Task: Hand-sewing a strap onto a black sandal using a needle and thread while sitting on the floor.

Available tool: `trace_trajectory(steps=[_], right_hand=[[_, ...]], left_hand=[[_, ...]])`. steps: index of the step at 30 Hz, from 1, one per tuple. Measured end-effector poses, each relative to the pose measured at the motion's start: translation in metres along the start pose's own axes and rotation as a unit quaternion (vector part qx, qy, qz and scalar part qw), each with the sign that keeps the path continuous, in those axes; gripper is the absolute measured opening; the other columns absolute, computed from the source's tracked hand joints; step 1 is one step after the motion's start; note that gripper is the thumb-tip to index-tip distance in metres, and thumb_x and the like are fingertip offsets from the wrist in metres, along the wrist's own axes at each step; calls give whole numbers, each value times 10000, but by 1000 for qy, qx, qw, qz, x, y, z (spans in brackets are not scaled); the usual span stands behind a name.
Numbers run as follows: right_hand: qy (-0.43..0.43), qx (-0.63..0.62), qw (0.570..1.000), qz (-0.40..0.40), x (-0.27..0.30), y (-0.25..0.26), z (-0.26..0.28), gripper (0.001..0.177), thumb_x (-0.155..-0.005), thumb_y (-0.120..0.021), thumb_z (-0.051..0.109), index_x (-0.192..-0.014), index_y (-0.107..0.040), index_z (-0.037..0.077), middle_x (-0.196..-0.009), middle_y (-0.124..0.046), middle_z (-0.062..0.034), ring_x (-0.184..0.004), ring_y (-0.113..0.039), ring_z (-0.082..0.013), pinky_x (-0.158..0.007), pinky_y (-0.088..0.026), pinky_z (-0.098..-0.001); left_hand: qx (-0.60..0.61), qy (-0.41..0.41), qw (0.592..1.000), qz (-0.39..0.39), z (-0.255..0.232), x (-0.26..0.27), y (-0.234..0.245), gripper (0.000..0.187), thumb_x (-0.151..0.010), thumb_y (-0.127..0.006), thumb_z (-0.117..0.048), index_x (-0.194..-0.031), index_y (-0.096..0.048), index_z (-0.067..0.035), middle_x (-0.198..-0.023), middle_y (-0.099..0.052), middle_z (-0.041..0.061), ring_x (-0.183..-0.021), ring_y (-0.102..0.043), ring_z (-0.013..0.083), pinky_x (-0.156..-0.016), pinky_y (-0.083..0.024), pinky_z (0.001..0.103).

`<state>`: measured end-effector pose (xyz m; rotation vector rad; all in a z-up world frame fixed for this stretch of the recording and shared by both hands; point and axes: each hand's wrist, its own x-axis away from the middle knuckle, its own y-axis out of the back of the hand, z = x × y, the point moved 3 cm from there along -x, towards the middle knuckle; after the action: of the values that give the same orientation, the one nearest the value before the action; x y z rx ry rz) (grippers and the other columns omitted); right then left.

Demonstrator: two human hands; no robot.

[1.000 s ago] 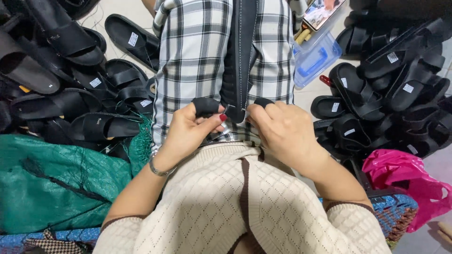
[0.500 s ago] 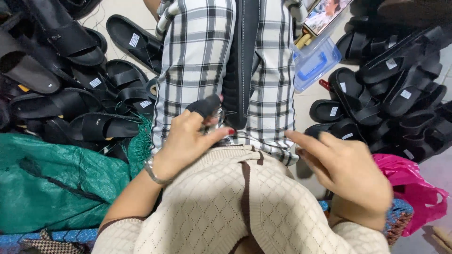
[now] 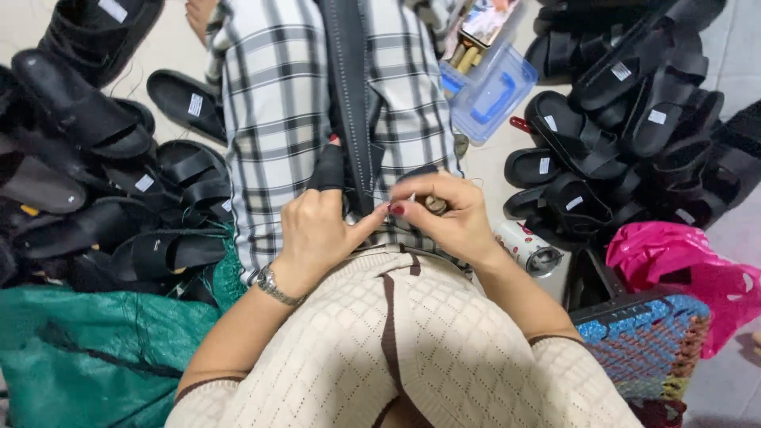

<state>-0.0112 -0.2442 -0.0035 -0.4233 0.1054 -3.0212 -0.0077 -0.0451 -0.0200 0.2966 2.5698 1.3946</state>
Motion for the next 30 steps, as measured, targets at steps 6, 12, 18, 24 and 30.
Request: trace_trajectory(steps=[6, 12, 18, 24, 30], right_hand=[[17, -249, 966, 64, -3, -1, -6, 93, -912, -676, -2, -857, -658, -75, -489, -536, -81, -401, -455, -83, -400, -397, -209], [116, 76, 989, 58, -8, -7, 25, 36, -902, -753, 66, -912, -778, 40, -651, -588, -69, -568, -506, -107, -541, -434, -234], [36, -121, 989, 74, -10, -6, 16, 27, -857, -748, -19, -879, -765, -22, -569, -615, -56, -480, -470, -59, -500, -396, -206], [109, 33, 987, 117, -14, -16, 9, 69, -901, -743, 48, -935, -796, 78, -607, -599, -37, -522, -505, -85, -509, -419, -223], [-48, -501, 854, 134, -7, 31, -47, 84, -929, -537, -42, -914, -619, -51, -434, -270, 49, -329, -247, -28, -324, -271, -178]], left_hand=[[-13, 4, 1000, 0, -10, -10, 11, 704, -763, -794, -701, -685, -598, -30, -544, -522, 176, -508, -618, 375, -488, -500, 425], [-19, -2, 1000, 7, -7, -8, 6, 707, -760, -785, -696, -693, -605, -15, -539, -508, 173, -500, -613, 380, -492, -502, 429], [-9, -6, 1000, 1, 8, 5, -8, 690, -751, -818, -664, -717, -593, -12, -550, -508, 176, -495, -611, 383, -494, -512, 429], [-32, -11, 999, -11, 12, 7, -12, 642, -692, -842, -624, -751, -619, -24, -552, -492, 134, -493, -608, 368, -480, -501, 425], [1, -20, 1000, -20, -14, -16, 14, 708, -749, -847, -633, -870, -627, 29, -561, -507, 177, -503, -621, 391, -504, -521, 433]])
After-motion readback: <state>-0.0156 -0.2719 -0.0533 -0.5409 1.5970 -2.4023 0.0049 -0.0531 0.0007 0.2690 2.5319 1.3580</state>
